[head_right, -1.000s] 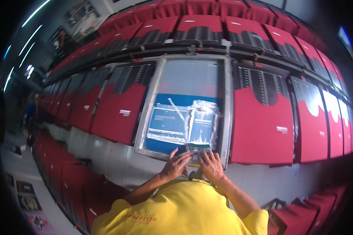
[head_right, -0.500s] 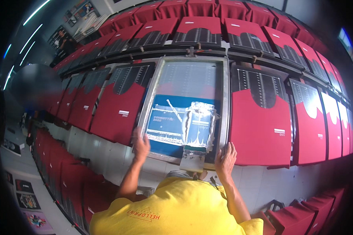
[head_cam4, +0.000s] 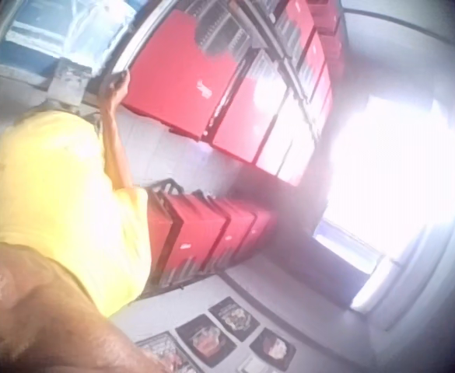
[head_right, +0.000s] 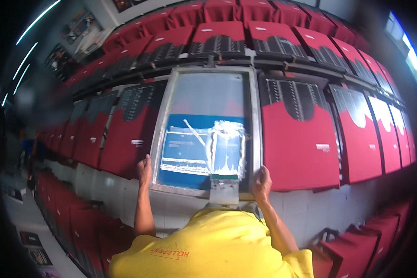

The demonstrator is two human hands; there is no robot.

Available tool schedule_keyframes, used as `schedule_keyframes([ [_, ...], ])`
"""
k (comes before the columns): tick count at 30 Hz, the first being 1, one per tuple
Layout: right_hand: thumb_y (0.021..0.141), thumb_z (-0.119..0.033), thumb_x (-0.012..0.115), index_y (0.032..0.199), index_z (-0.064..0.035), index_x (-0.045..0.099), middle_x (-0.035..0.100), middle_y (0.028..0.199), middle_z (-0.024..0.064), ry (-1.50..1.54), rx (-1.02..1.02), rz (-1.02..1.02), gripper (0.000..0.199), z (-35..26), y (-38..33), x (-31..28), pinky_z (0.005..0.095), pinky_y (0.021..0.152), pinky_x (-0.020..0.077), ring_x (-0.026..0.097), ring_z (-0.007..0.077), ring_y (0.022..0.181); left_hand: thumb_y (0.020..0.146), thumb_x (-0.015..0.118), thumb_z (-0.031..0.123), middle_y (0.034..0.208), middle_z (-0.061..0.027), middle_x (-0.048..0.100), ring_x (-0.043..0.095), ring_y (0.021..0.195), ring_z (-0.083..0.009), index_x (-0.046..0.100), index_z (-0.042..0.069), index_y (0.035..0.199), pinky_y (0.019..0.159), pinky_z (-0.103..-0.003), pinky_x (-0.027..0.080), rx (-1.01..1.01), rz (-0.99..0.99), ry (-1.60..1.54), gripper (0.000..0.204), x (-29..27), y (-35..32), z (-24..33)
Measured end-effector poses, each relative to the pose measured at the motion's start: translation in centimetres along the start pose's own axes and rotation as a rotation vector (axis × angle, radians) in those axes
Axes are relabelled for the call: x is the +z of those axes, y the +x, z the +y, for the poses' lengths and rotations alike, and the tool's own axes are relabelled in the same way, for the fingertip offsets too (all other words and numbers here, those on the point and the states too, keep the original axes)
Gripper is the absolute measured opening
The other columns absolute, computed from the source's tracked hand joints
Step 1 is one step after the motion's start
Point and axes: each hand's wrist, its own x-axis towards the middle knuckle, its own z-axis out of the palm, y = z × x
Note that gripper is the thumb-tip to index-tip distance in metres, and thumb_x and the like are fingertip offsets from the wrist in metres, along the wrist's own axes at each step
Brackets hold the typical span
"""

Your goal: The person performs screen printing on a series of fabric pieces by lowering a screen frame and applying ink with a squeegee.

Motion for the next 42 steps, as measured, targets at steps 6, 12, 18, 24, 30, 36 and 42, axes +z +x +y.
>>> schedule_keyframes([
  [6,0.094,0.004,0.050,0.125,0.0037,0.058,0.061,0.092,0.0043,0.277,0.142,0.028,0.032,1.8,1.0,-2.7,0.0248,0.073,0.0472,0.056,0.0120,0.081,0.098,0.042,0.056,0.066,-0.0238,0.062,0.064,0.066,-0.0371,0.062,-0.001,0.069,0.062,-0.047,0.044,-0.011,-0.065,-0.127,0.067,-0.5,-2.0,1.6],
  [12,0.097,0.004,0.048,0.127,0.0049,0.056,0.063,0.101,0.0056,0.281,0.178,-0.106,0.031,1.9,1.3,-5.9,0.0224,0.078,0.0472,0.057,0.0114,0.086,0.099,0.043,0.055,0.070,-0.0241,0.059,0.062,0.072,-0.0388,0.058,-0.001,0.074,0.067,-0.047,0.045,-0.037,-0.072,-0.199,0.063,0.9,-3.7,0.7],
  [18,0.096,0.005,0.048,0.126,0.0041,0.056,0.065,0.106,0.0092,0.224,0.114,-0.012,0.031,-1.5,1.4,-4.0,0.0227,0.085,0.0470,0.060,0.0128,0.096,0.100,0.046,0.049,0.067,-0.0180,0.053,0.054,0.067,-0.0306,0.054,-0.003,0.075,0.066,-0.044,0.041,-0.071,-0.153,-0.346,0.058,0.5,-3.4,-0.4],
  [24,0.097,0.001,0.050,0.123,0.0024,0.059,0.068,0.101,0.0118,0.102,0.131,0.043,0.028,-3.3,0.6,-4.1,0.0281,0.085,0.0492,0.063,0.0160,0.092,0.099,0.050,0.051,0.080,-0.0035,0.036,0.034,0.075,-0.0160,0.036,0.003,0.071,0.068,-0.040,0.032,-0.160,-0.109,-0.451,0.058,2.5,-2.8,-1.9],
  [30,0.097,0.000,0.050,0.123,0.0041,0.060,0.068,0.096,0.0107,0.112,0.163,0.060,0.028,-3.3,0.5,-3.7,0.0279,0.082,0.0494,0.062,0.0151,0.088,0.099,0.049,0.053,0.089,-0.0151,0.057,0.056,0.085,-0.0244,0.056,-0.005,0.086,0.077,-0.041,0.042,-0.172,-0.092,-0.424,0.060,3.1,-2.5,-2.6],
  [36,0.094,0.004,0.051,0.122,0.0021,0.062,0.070,0.103,0.0165,0.043,0.184,0.042,0.030,-3.3,0.7,-3.5,0.0318,0.087,0.0506,0.067,0.0225,0.095,0.100,0.049,0.042,0.075,-0.0167,0.062,0.060,0.072,-0.0294,0.058,-0.005,0.081,0.067,-0.043,0.044,-0.043,-0.066,-0.348,0.052,2.3,-1.6,-1.9],
  [42,0.088,0.007,0.051,0.121,0.0023,0.063,0.070,0.105,0.0187,0.023,0.177,0.052,0.035,-3.4,0.8,-4.0,0.0326,0.087,0.0507,0.068,0.0254,0.096,0.099,0.049,0.038,0.074,-0.0189,0.065,0.064,0.071,-0.0350,0.062,-0.003,0.083,0.066,-0.044,0.047,-0.027,-0.205,-0.104,0.047,1.0,-0.9,-1.3],
])
